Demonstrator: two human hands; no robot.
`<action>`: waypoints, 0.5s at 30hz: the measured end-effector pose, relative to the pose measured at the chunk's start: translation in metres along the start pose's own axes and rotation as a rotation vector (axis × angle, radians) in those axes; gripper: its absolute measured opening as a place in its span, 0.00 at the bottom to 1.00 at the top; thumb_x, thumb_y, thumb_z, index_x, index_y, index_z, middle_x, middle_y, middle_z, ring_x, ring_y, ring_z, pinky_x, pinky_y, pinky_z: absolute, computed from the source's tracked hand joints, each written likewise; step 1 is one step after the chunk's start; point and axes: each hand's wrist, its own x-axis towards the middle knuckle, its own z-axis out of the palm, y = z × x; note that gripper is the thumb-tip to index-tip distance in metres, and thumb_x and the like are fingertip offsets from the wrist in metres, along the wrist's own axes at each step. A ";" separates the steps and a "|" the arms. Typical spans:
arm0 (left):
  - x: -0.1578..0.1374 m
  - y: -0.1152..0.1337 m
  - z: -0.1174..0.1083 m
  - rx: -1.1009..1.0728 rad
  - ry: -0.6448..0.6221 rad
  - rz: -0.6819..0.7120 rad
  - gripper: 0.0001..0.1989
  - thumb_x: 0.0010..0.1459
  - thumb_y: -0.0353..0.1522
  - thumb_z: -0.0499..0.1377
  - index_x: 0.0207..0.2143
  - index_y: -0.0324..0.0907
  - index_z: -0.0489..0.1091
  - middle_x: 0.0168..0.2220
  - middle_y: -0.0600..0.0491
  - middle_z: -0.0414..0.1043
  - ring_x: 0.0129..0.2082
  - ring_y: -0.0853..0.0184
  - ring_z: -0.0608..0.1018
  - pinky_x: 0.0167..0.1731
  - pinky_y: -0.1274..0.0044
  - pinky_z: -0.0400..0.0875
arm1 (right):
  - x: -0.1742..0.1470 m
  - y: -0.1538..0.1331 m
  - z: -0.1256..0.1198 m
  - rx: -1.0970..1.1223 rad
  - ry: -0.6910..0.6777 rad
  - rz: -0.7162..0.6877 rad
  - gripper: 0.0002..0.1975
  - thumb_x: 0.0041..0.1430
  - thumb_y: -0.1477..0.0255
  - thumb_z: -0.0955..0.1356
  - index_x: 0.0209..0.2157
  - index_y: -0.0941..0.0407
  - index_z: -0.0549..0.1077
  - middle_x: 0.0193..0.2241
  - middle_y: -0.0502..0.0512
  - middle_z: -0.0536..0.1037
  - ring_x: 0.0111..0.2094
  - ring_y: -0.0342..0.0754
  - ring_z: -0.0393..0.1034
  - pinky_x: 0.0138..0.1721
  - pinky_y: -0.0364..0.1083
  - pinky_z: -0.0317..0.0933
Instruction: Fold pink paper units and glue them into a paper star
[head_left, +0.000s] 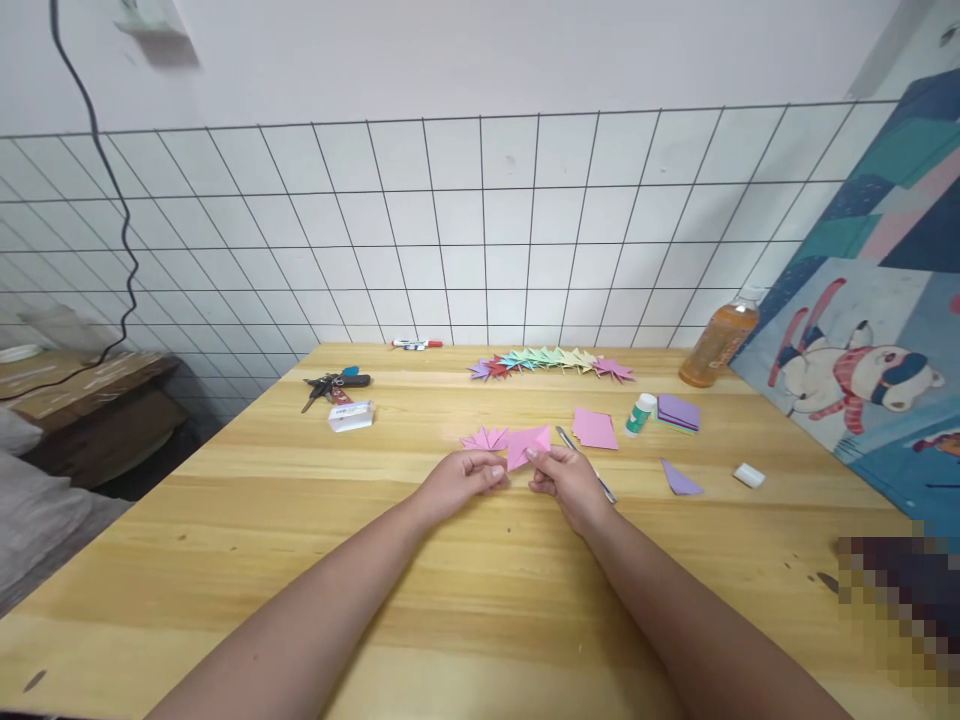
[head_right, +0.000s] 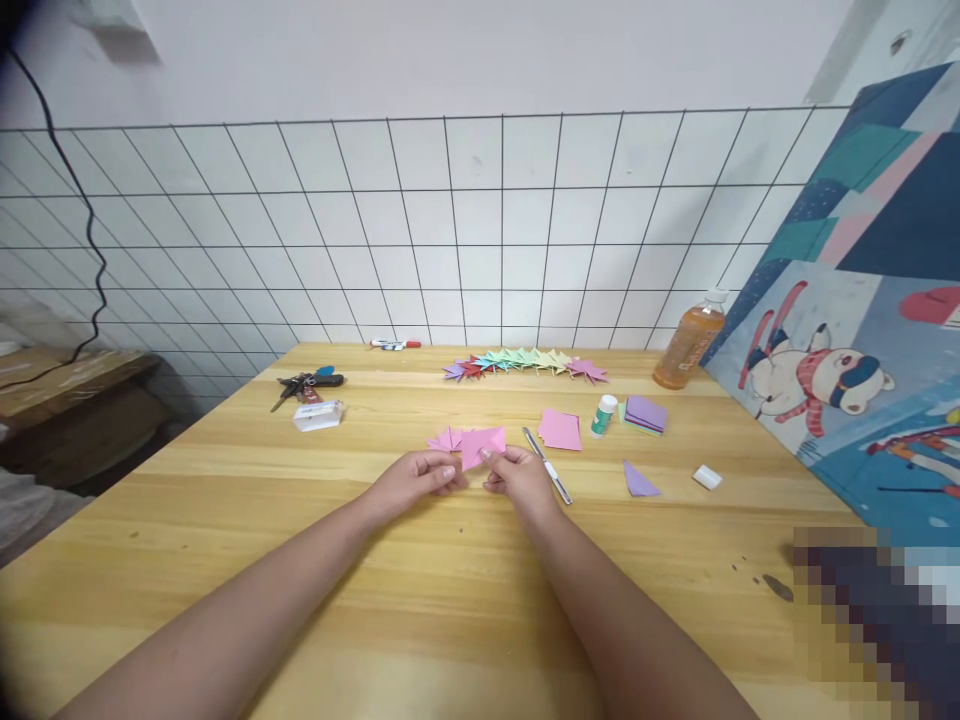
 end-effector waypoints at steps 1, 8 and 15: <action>-0.001 0.001 0.003 0.046 -0.021 0.010 0.21 0.48 0.43 0.61 0.36 0.34 0.73 0.31 0.47 0.76 0.30 0.67 0.75 0.34 0.76 0.67 | 0.000 0.001 0.001 -0.009 0.000 -0.002 0.16 0.39 0.60 0.73 0.21 0.59 0.71 0.15 0.46 0.65 0.19 0.38 0.60 0.25 0.42 0.64; 0.001 -0.002 0.005 0.067 -0.013 0.010 0.19 0.48 0.43 0.60 0.31 0.34 0.74 0.28 0.47 0.76 0.27 0.68 0.74 0.31 0.77 0.67 | 0.000 0.001 0.001 -0.020 -0.009 -0.002 0.16 0.40 0.60 0.72 0.21 0.59 0.71 0.15 0.47 0.66 0.19 0.39 0.61 0.26 0.42 0.62; -0.001 0.001 0.007 0.085 -0.004 0.044 0.22 0.45 0.39 0.64 0.40 0.34 0.71 0.32 0.48 0.75 0.31 0.67 0.75 0.33 0.78 0.67 | -0.004 -0.002 0.003 -0.091 -0.005 -0.010 0.16 0.41 0.59 0.71 0.22 0.59 0.71 0.15 0.46 0.65 0.19 0.39 0.60 0.26 0.42 0.60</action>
